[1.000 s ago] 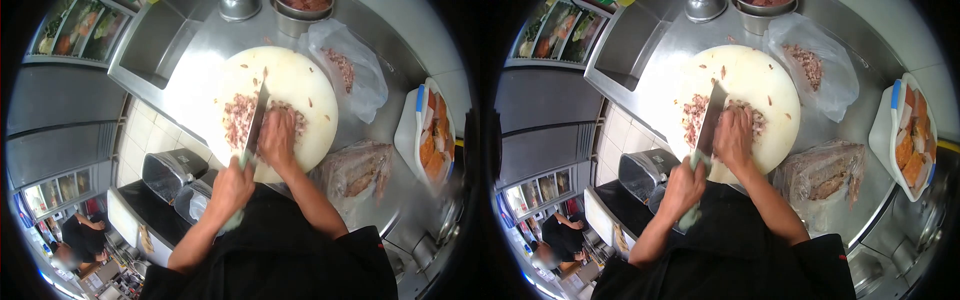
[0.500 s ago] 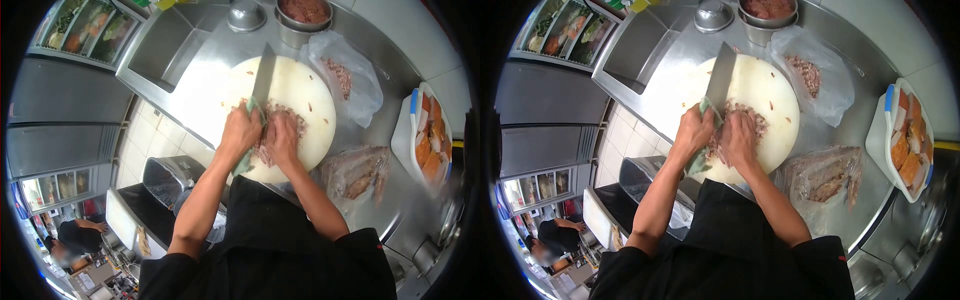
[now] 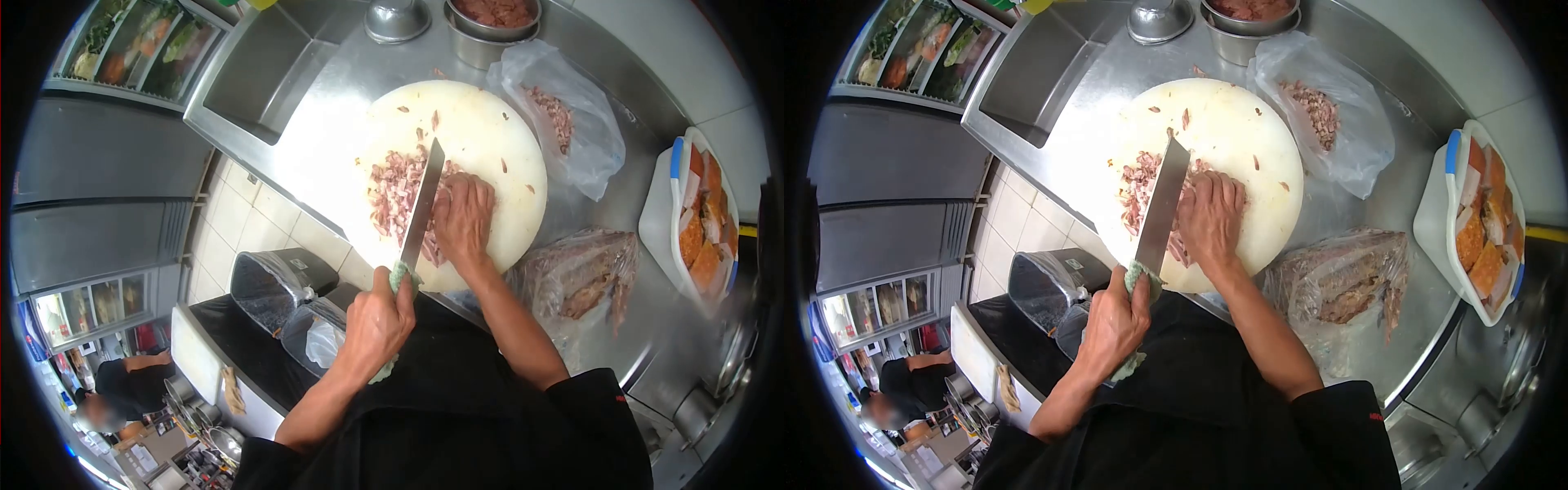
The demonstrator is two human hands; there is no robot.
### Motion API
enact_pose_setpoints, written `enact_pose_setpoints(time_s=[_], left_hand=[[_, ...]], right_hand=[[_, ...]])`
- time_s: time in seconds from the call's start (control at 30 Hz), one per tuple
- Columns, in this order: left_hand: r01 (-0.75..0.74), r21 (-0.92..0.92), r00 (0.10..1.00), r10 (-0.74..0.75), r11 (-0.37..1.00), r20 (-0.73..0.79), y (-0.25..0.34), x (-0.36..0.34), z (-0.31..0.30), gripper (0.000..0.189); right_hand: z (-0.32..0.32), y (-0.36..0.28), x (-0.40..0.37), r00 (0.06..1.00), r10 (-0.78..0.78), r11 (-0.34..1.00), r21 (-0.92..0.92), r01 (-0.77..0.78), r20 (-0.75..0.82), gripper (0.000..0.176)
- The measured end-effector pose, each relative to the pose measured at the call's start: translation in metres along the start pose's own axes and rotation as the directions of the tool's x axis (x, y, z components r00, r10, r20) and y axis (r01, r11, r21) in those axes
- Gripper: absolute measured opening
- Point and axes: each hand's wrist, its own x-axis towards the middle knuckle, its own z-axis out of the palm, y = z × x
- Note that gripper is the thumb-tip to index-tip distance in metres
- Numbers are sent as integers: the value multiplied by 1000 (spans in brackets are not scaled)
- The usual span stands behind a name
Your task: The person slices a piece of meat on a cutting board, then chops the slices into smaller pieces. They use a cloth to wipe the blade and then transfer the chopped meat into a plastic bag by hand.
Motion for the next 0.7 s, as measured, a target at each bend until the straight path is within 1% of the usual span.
enact_pose_setpoints(time_s=[0.03,0.07,0.13,0.27,0.33,0.37,0.43,0.47,0.5,0.53,0.57,0.6,0.67,0.7], left_hand=[[-22,21,1000,23,1000,-10,0,-3,0,25],[-18,20,1000,18,1000,-8,-1,-7,0,25],[-14,86,1000,13,996,13,-3,-13,0,25],[29,77,996,-35,997,77,-6,-13,3,26],[-31,101,999,32,994,-5,-12,5,20,17],[-29,101,1000,30,994,-2,-9,19,25,17],[-77,75,996,80,994,-43,-4,46,30,18],[-74,75,996,78,994,-46,-7,45,30,18],[-69,93,997,70,993,-12,-10,43,28,19],[-72,111,997,71,991,15,-11,46,25,20],[-34,68,999,33,997,10,-8,35,20,27],[-34,76,999,33,997,23,-6,25,16,27],[5,63,999,-7,998,33,-5,11,14,26],[5,91,999,-9,996,38,-6,12,16,24]], right_hand=[[-1,-1,1,1000,-2,1000,0,2,-9,23],[-1,-2,1,1000,-3,1000,2,3,-18,22],[-3,-2,2,1000,-4,1000,-2,4,-8,22],[-2,0,1,1000,-10,999,-36,10,5,23],[0,0,2,1000,4,999,-38,-4,1,22],[0,-1,3,1000,11,999,-39,-11,-12,21],[-3,-2,4,1000,17,998,-57,-16,5,22],[-4,-3,3,1000,20,997,-71,-19,21,22],[-4,-4,0,1000,17,998,-65,-15,22,22],[-1,0,0,997,51,998,-48,-49,59,24],[1,3,2,991,93,995,-37,-90,95,26],[1,3,2,989,108,994,-38,-105,96,26],[-4,3,1,998,29,1000,-12,-29,54,30],[-7,2,1,997,39,999,-12,-38,61,30]])
